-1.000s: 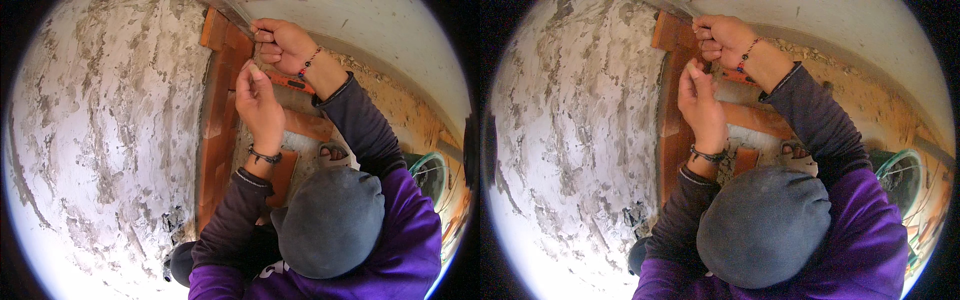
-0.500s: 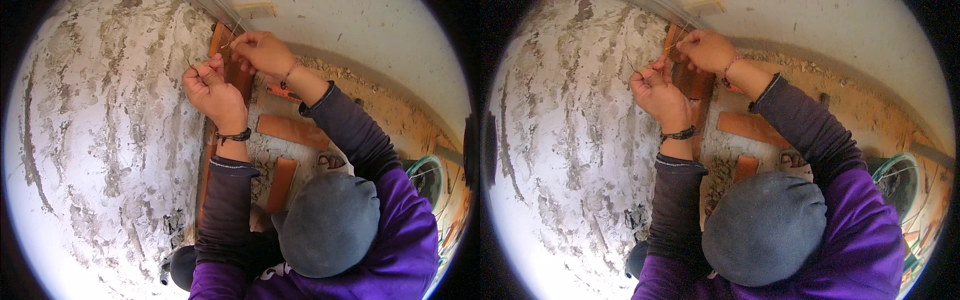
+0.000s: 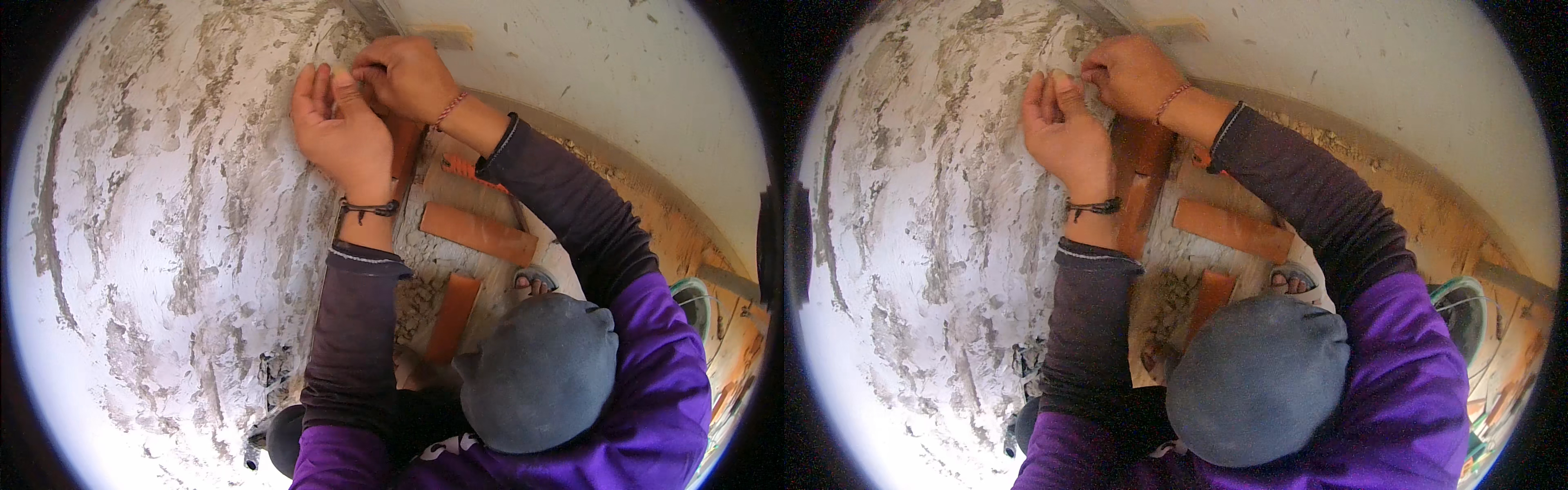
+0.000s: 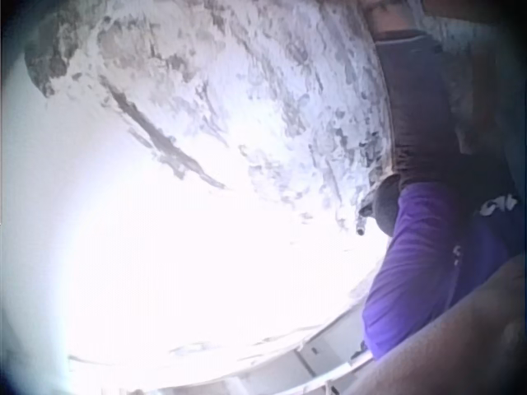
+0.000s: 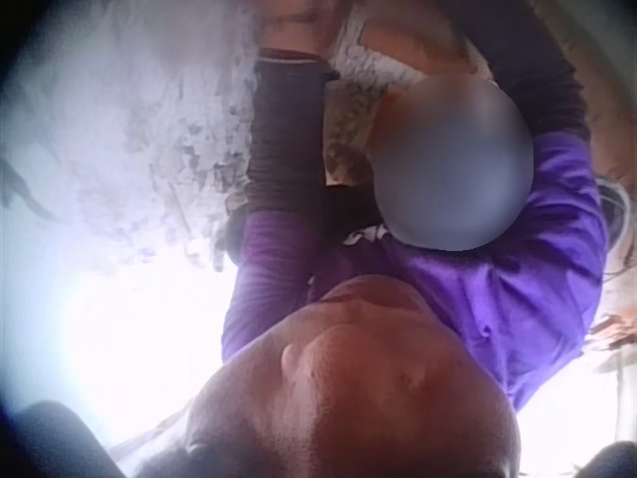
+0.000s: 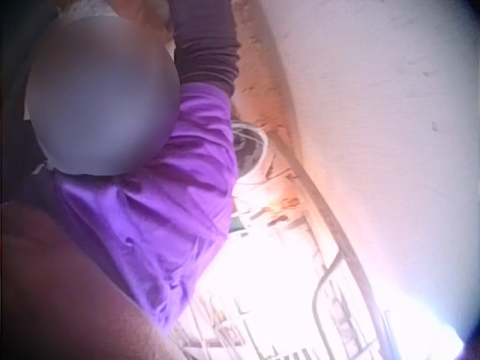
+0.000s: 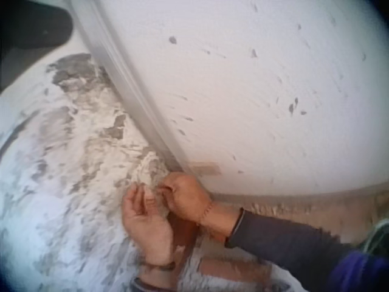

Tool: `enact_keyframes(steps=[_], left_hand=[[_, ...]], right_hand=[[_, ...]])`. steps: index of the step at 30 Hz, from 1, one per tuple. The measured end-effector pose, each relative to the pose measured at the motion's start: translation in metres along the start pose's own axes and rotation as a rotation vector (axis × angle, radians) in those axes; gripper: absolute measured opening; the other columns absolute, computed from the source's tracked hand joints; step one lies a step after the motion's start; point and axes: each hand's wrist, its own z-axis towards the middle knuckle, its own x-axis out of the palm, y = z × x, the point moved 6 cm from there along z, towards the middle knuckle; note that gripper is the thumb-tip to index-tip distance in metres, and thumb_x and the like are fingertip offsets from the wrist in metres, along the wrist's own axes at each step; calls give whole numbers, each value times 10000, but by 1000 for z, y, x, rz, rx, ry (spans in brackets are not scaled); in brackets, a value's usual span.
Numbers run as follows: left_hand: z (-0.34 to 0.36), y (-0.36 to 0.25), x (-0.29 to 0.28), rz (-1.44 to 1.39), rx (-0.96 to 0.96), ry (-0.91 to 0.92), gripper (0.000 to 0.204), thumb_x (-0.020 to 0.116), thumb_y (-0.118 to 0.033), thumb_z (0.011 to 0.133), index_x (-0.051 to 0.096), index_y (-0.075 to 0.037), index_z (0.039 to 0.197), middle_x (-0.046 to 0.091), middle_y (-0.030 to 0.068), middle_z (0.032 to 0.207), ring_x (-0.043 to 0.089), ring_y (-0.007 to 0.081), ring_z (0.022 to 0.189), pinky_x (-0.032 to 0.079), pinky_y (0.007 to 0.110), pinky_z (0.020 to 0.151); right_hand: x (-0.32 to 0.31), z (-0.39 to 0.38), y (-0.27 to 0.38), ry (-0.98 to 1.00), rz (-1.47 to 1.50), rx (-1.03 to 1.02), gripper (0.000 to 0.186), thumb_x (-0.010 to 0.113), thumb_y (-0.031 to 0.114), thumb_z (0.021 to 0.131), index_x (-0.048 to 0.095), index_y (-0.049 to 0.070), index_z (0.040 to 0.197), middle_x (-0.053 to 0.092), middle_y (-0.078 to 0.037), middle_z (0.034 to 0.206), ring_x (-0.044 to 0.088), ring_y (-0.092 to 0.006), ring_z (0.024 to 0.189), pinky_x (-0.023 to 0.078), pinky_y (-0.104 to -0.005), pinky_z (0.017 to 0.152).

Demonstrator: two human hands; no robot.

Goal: The person secures a plastic conduit to a wall using a string and a hammer. They wrap the string around the conduit and wall, then use the hammer to drive the string into place.

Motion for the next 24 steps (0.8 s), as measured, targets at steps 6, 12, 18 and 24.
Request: enact_keyframes(steps=[6, 12, 18, 24], left_hand=[[-18, 20, 21, -117, -144, 77, 366, 488, -227, 993, 516, 44, 1237, 581, 162, 1193, 568, 216, 1079, 461, 322, 920], [-22, 44, 35, -465, -335, 90, 381, 397, -218, 1018, 438, 20, 1313, 505, 154, 1296, 521, 234, 1155, 430, 350, 982], [-22, 37, 36, -585, -463, -2, 399, 398, -202, 1013, 402, 14, 1349, 495, 160, 1310, 519, 262, 1167, 443, 384, 982], [-14, 21, 34, -546, -405, -22, 427, 426, -224, 1007, 404, 21, 1355, 496, 169, 1313, 515, 256, 1172, 440, 373, 983]], right_hand=[[9, 16, -14, 31, -90, 155, 203, 671, 260, 783, 726, 70, 830, 676, -142, 751, 647, -311, 660, 523, -376, 634], [20, 23, -35, 14, -97, 364, 268, 654, 327, 788, 732, 73, 824, 674, -150, 740, 651, -309, 660, 528, -374, 646], [20, 24, -27, 181, -110, 230, 244, 630, 286, 816, 709, 61, 867, 676, -159, 781, 648, -296, 709, 512, -381, 685], [18, 25, -30, 367, 21, 397, 205, 634, 221, 813, 688, 30, 865, 669, -115, 751, 623, -211, 684, 501, -352, 679]])
